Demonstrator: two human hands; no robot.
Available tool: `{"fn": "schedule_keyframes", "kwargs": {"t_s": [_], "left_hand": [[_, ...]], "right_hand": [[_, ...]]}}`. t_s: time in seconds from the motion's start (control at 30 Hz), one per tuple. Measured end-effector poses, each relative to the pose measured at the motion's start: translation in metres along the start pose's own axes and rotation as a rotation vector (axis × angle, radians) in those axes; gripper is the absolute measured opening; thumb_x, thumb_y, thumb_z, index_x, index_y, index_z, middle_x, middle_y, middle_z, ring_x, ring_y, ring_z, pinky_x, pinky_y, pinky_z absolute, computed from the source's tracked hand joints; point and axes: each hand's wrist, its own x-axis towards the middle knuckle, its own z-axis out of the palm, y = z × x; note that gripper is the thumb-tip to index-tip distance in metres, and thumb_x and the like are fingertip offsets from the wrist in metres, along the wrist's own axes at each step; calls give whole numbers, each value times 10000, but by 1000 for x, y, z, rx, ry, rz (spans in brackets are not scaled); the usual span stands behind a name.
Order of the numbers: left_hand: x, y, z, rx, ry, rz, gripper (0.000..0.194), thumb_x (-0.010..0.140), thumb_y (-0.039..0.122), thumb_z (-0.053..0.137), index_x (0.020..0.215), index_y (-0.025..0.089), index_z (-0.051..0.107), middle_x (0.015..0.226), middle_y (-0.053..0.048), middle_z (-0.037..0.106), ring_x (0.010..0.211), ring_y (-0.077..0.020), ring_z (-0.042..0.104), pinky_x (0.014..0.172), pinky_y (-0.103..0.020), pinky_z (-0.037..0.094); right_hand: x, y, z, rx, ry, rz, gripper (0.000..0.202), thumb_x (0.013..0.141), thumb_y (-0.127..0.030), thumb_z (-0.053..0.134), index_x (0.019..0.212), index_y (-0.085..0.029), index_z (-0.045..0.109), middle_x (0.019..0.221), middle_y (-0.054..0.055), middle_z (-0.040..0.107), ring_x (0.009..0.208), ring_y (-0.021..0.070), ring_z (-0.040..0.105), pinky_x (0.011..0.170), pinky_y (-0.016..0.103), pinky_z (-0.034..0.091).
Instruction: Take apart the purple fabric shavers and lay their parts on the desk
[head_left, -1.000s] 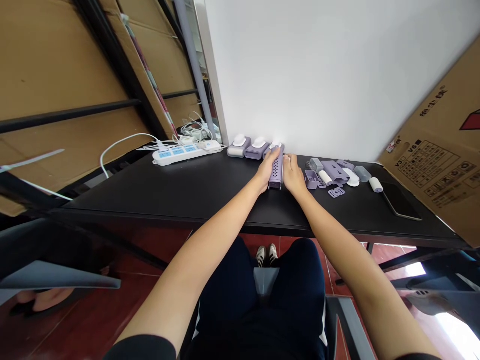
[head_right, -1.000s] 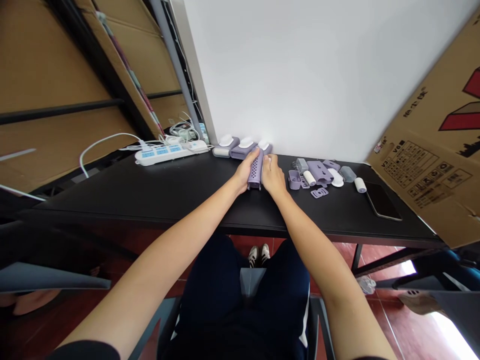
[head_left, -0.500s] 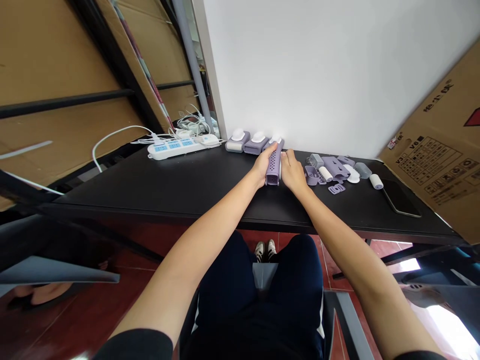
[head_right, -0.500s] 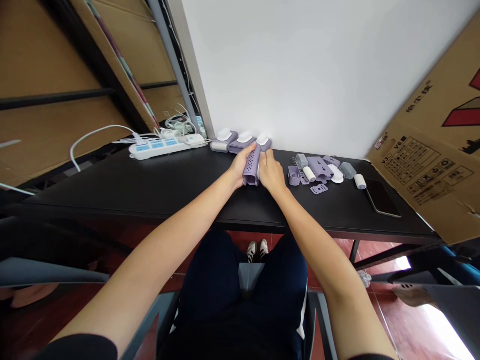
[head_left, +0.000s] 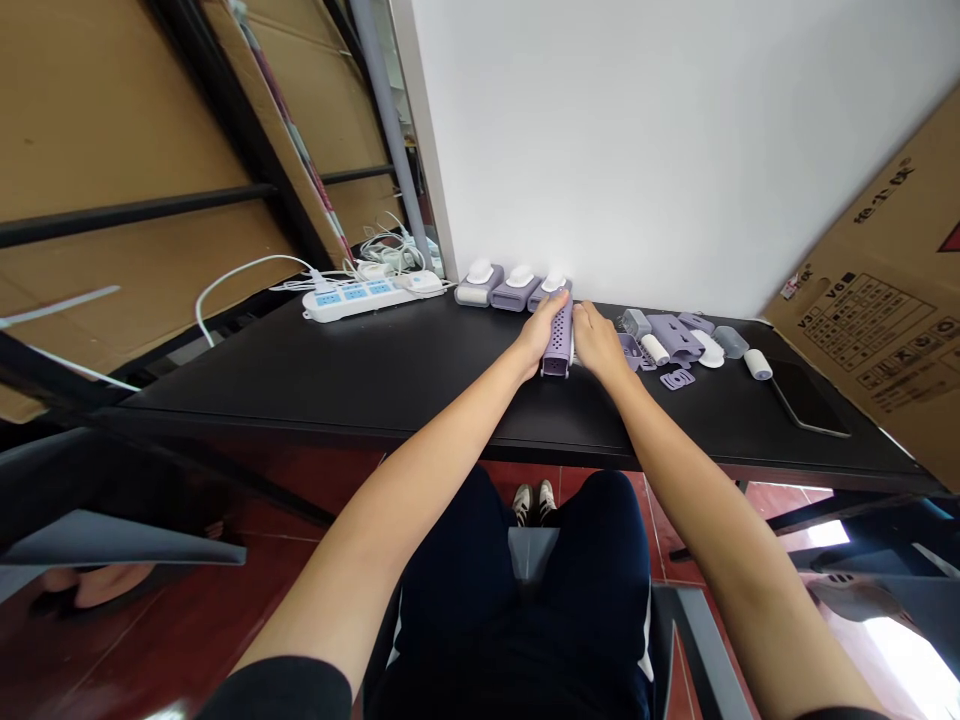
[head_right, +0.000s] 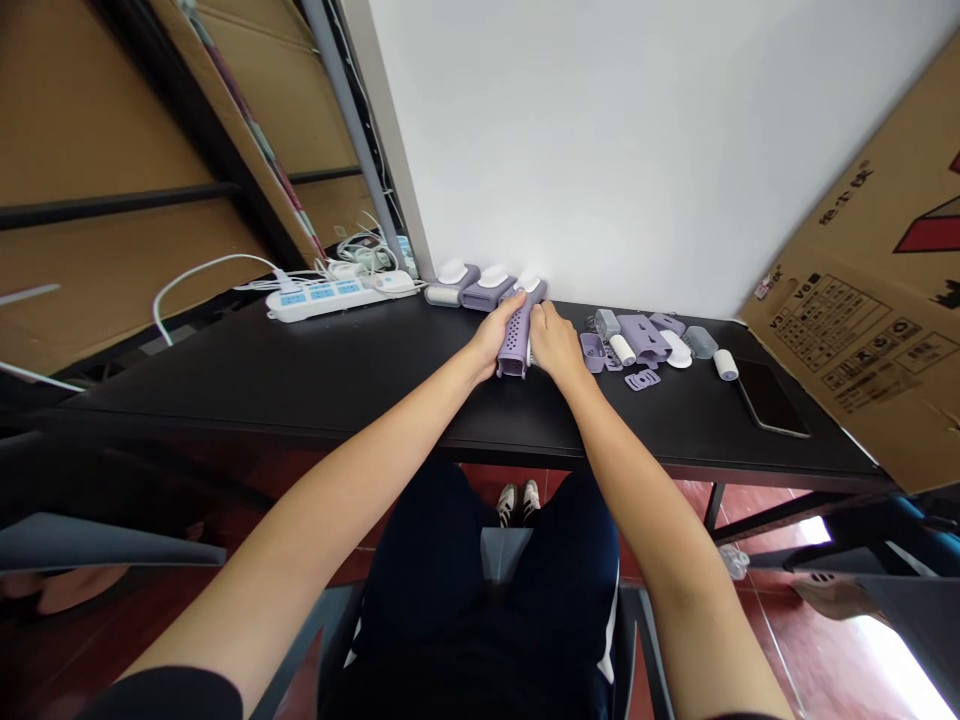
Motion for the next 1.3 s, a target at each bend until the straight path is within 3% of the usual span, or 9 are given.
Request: {"fn": "schedule_keyframes", "kwargs": {"t_s": [0.2, 0.4, 0.67, 0.83, 1.0, 1.1, 1.17, 1.3], "left_hand": [[0, 2, 0, -4, -21, -76, 300, 980, 474, 693, 942, 177, 672, 759, -46, 672, 650, -172, 643, 688, -313, 512], [-4, 4, -1, -16, -46, -172, 393, 982, 529, 668, 855, 157, 665, 703, -79, 671, 621, -203, 657, 647, -335, 534], [-12, 9, 6, -30, 14, -191, 386, 1019, 470, 621, 796, 156, 639, 678, -69, 665, 570, -185, 642, 583, -311, 508], [-14, 10, 6, -25, 27, -200, 382, 1026, 449, 612, 778, 159, 617, 661, -62, 646, 558, -179, 629, 581, -305, 495], [-7, 3, 2, -36, 34, -186, 383, 970, 486, 699, 782, 166, 606, 666, -51, 635, 558, -183, 621, 612, -330, 514], [-1, 1, -1, -50, 45, -120, 348, 955, 487, 723, 836, 180, 611, 659, -14, 619, 551, -160, 616, 597, -301, 512], [1, 2, -3, -67, 46, -61, 306, 962, 474, 715, 897, 185, 638, 684, -5, 635, 593, -156, 644, 642, -293, 542], [2, 8, -4, -124, 39, -6, 313, 970, 482, 692, 987, 170, 680, 807, -48, 712, 794, -205, 737, 789, -313, 596]], "right_hand": [[10, 6, -4, -44, -67, -39, 325, 1128, -319, 267, 875, -250, 459, 1013, 96, 675, 976, 351, 632, 884, 397, 497], [10, 3, -3, -103, -78, -44, 351, 1133, -291, 264, 858, -245, 477, 1016, 108, 695, 958, 349, 632, 807, 346, 453], [6, -4, -6, -232, -101, -56, 359, 1121, -229, 251, 853, -243, 489, 1096, 129, 715, 1040, 372, 643, 787, 349, 423], [3, -10, -9, -324, -137, -91, 345, 1110, -224, 267, 829, -238, 466, 1155, 165, 714, 1107, 396, 638, 874, 396, 448], [4, -4, -4, -266, -106, -84, 345, 1102, -273, 293, 818, -241, 488, 1121, 180, 710, 1111, 427, 638, 957, 486, 486], [3, 1, 5, -140, -68, -17, 350, 1128, -353, 297, 935, -235, 565, 1107, 149, 704, 1091, 415, 657, 983, 534, 513], [0, 1, 12, -20, -22, -5, 378, 1154, -435, 291, 1119, -243, 616, 1151, 125, 699, 1126, 396, 662, 1009, 554, 526], [-9, -4, 22, 109, 94, -188, 476, 1154, -538, 336, 1406, -224, 589, 1439, 140, 602, 1380, 334, 550, 1175, 524, 468]]}}
